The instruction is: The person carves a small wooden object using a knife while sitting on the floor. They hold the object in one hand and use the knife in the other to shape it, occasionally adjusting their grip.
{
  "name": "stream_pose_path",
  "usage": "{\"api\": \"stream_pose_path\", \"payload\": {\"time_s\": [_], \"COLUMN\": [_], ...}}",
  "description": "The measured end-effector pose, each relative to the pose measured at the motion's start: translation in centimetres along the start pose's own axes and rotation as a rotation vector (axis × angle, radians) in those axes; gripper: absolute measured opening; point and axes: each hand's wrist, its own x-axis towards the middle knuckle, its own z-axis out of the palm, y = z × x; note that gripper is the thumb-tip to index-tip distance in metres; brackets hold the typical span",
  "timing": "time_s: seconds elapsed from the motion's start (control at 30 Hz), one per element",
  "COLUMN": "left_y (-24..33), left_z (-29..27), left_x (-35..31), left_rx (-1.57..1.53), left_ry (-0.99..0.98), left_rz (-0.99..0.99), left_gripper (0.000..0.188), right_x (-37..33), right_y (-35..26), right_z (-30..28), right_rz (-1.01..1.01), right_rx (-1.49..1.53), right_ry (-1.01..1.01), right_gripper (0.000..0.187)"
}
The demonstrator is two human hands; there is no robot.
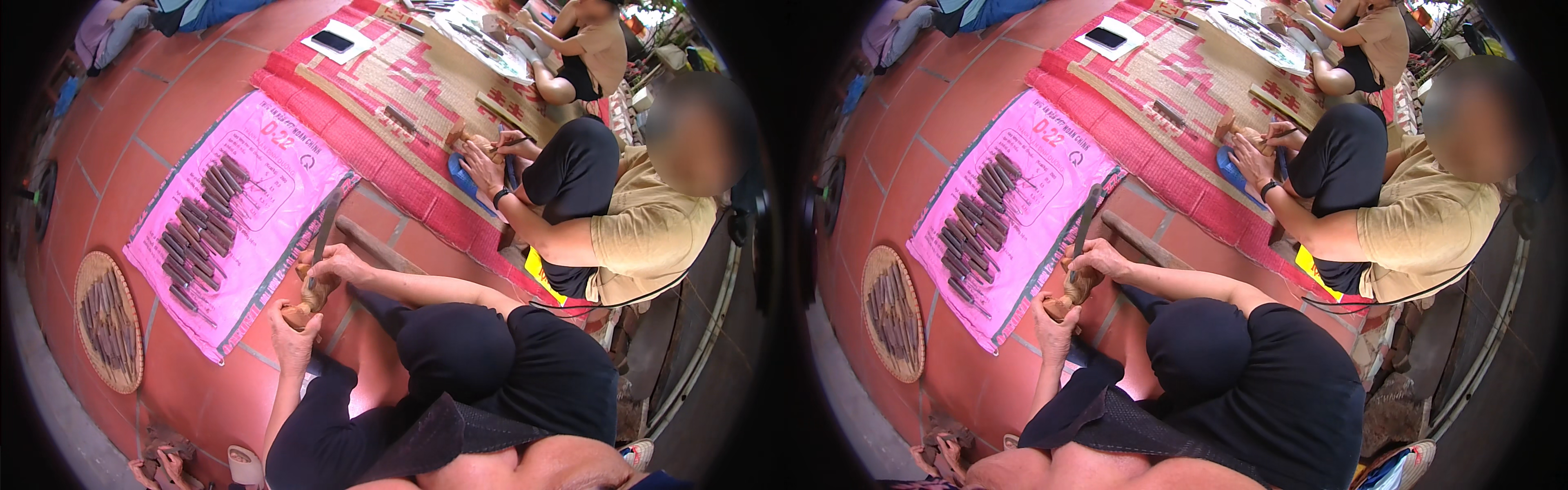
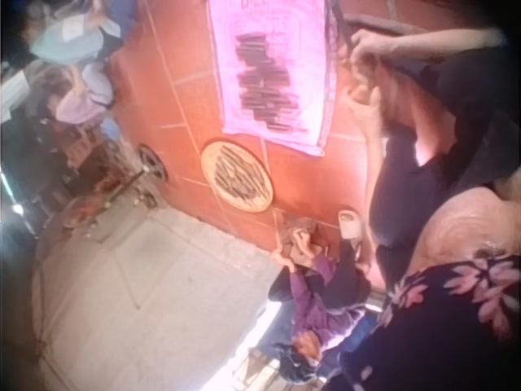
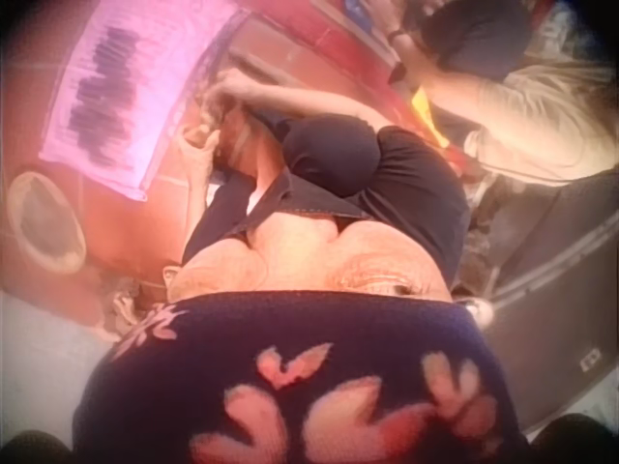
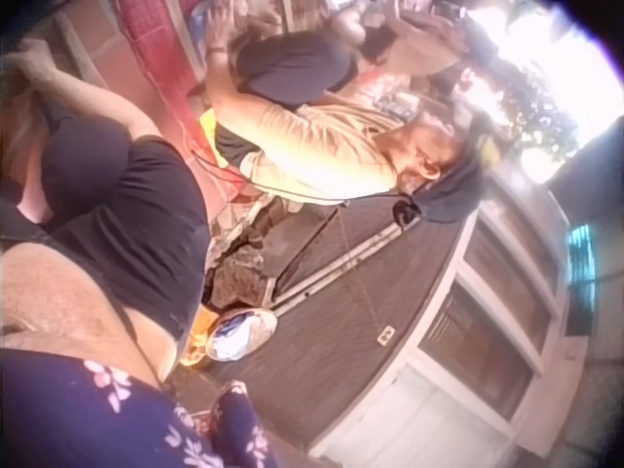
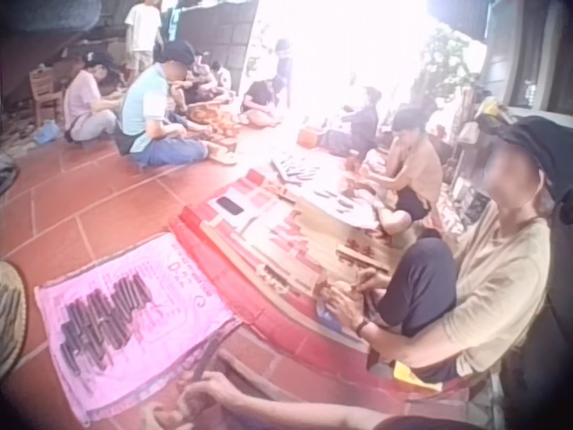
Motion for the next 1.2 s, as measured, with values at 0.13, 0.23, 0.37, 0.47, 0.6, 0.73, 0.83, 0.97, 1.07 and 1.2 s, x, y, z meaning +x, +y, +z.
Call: {"api": "stream_pose_path", "payload": {"time_s": [0.13, 0.23, 0.37, 0.47, 0.6, 0.73, 0.83, 0.97, 1.07, 1.2], "left_y": [2.1, 1.8, 0.5, 0.3, 0.2, -1.3, 0.7, -0.5, -0.2, 0.5], "left_z": [-0.3, -0.3, -0.2, -0.1, -0.2, 0.0, -0.1, 0.0, 0.0, 0.1], "left_x": [-0.3, -0.3, 0.0, 0.1, 0.0, 0.3, -0.2, 0.1, 0.1, 0.0], "left_rx": [0.077, 0.143, 0.169, 0.134, 0.214, 0.149, 0.263, 0.264, 0.265, 0.320], "left_ry": [-0.035, -0.013, 0.010, -0.022, -0.004, -0.011, -0.011, 0.000, 0.007, -0.028], "left_rz": [-0.119, -0.024, 0.016, -0.030, 0.072, -0.035, 0.092, 0.127, 0.134, 0.120], "left_gripper": [0.065, 0.065, 0.065, 0.065, 0.064, 0.066, 0.066, 0.065, 0.065, 0.065], "right_x": [0.3, 1.2, 0.9, 1.5, 1.4, 1.0, 1.4, 1.7, 1.5, 1.9], "right_y": [-0.1, 0.5, 0.5, 1.0, 0.6, 0.1, 0.1, 0.9, 0.9, 0.6], "right_z": [-1.1, -1.8, 0.4, -1.5, -0.7, -0.2, -1.4, -0.9, -0.2, -1.5], "right_rz": [-0.011, -0.021, -0.060, -0.049, -0.060, -0.021, -0.034, -0.022, -0.066, -0.025], "right_rx": [0.013, -0.013, 0.004, 0.013, 0.019, -0.097, -0.062, -0.012, -0.118, -0.137], "right_ry": [0.068, 0.138, 0.034, 0.135, 0.068, 0.025, 0.083, 0.064, 0.011, 0.134], "right_gripper": [0.031, 0.030, 0.024, 0.024, 0.027, 0.029, 0.029, 0.030, 0.030, 0.027]}}
